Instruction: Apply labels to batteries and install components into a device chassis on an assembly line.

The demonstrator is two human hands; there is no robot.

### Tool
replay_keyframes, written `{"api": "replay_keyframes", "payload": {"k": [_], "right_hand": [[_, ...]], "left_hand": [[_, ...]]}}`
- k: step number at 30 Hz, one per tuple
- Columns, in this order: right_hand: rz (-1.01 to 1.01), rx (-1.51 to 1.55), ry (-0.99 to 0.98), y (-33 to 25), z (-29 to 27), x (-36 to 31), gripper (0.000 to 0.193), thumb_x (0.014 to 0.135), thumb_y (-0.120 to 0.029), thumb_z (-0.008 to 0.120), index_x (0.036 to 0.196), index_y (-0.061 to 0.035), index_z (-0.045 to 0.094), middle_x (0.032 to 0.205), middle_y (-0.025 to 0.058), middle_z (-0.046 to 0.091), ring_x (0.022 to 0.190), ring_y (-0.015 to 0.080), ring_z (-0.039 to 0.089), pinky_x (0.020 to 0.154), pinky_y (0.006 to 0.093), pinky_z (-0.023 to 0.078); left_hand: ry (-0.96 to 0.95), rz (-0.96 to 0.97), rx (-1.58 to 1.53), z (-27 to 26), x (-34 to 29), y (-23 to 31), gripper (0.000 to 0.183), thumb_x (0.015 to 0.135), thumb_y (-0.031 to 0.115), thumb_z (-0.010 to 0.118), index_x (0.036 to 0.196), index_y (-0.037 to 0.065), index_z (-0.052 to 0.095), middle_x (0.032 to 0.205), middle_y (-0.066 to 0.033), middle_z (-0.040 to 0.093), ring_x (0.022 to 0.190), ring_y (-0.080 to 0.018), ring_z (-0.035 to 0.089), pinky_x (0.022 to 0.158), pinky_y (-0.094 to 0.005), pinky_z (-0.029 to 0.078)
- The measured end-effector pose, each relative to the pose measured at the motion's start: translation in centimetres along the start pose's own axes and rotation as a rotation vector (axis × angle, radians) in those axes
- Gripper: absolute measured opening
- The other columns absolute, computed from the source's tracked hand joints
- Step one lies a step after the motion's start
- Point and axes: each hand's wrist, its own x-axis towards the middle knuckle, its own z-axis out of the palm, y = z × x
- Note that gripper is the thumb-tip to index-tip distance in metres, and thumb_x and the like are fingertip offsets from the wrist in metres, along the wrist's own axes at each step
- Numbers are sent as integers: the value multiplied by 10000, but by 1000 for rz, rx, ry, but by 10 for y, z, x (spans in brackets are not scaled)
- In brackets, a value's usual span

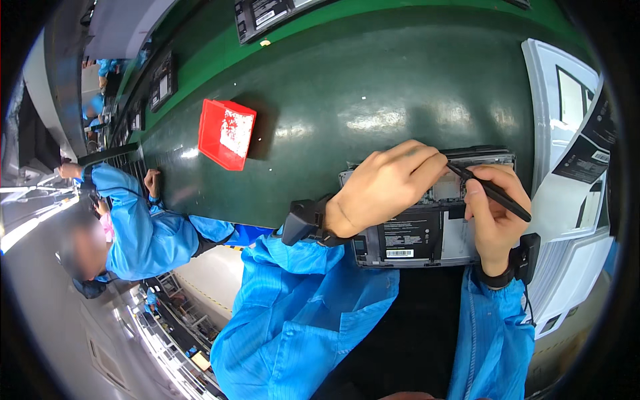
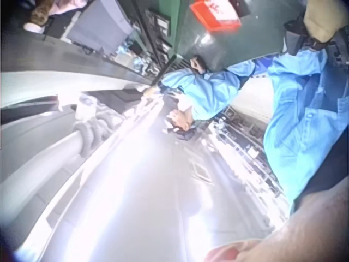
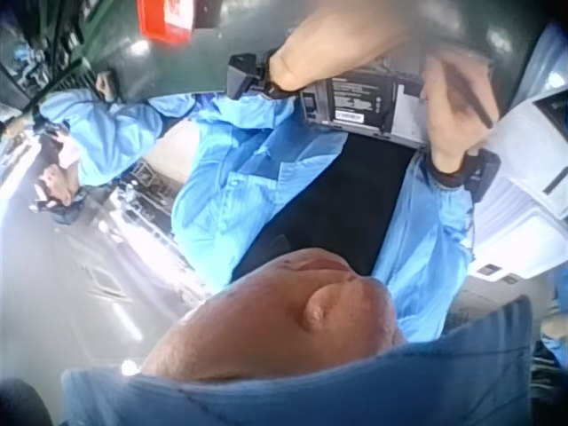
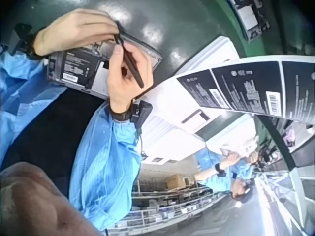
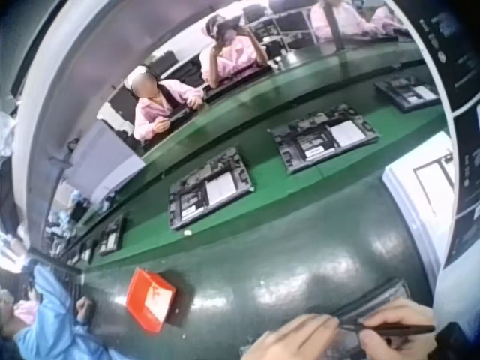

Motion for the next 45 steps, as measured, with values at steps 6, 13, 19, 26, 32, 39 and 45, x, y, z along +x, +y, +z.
{"api": "replay_keyframes", "payload": {"k": [6,13,19,26,32,39,45], "right_hand": [[-39,-36,25,3,-1,1,172,848,87,705,1018,73,681,984,119,675,697,83,614,551,191,473],[26,97,71,1,2,1,149,870,101,674,1019,99,662,965,121,645,639,84,597,471,189,463],[31,-3,58,3,0,1,142,855,66,716,993,74,683,953,100,665,644,65,574,527,180,437],[-67,-151,-37,3,5,6,145,825,9,768,953,44,709,895,64,694,621,29,524,513,169,371],[-53,-205,-55,2,7,8,157,830,-7,771,974,34,723,911,63,702,607,21,516,494,168,365],[-69,-220,-57,2,7,8,159,831,-7,772,978,32,725,917,74,707,606,23,524,491,168,373],[-61,-222,-61,1,7,9,158,830,-2,770,977,31,725,919,76,708,612,26,536,487,168,378]], "left_hand": [[127,69,-49,4,-9,-8,245,769,17,763,993,-39,682,1020,-146,705,892,-307,711,720,-384,604],[49,265,227,-1,-6,-4,270,730,97,689,977,-9,694,1099,-141,701,964,-275,706,761,-344,597],[78,295,183,-3,-9,-12,272,724,71,716,982,-12,694,1081,-143,700,926,-276,710,737,-354,608],[112,107,98,1,-13,-9,247,758,8,780,985,-24,689,1026,-149,700,845,-281,711,674,-345,608],[149,13,41,6,-18,-5,232,758,-7,778,973,-32,695,1010,-150,700,850,-289,713,703,-356,606],[157,-5,18,7,-17,-4,223,747,-19,777,957,-29,705,978,-149,704,860,-295,715,727,-358,607],[154,-9,-3,5,-15,-5,220,739,-27,778,947,-30,705,967,-147,704,859,-298,715,727,-362,607]]}}
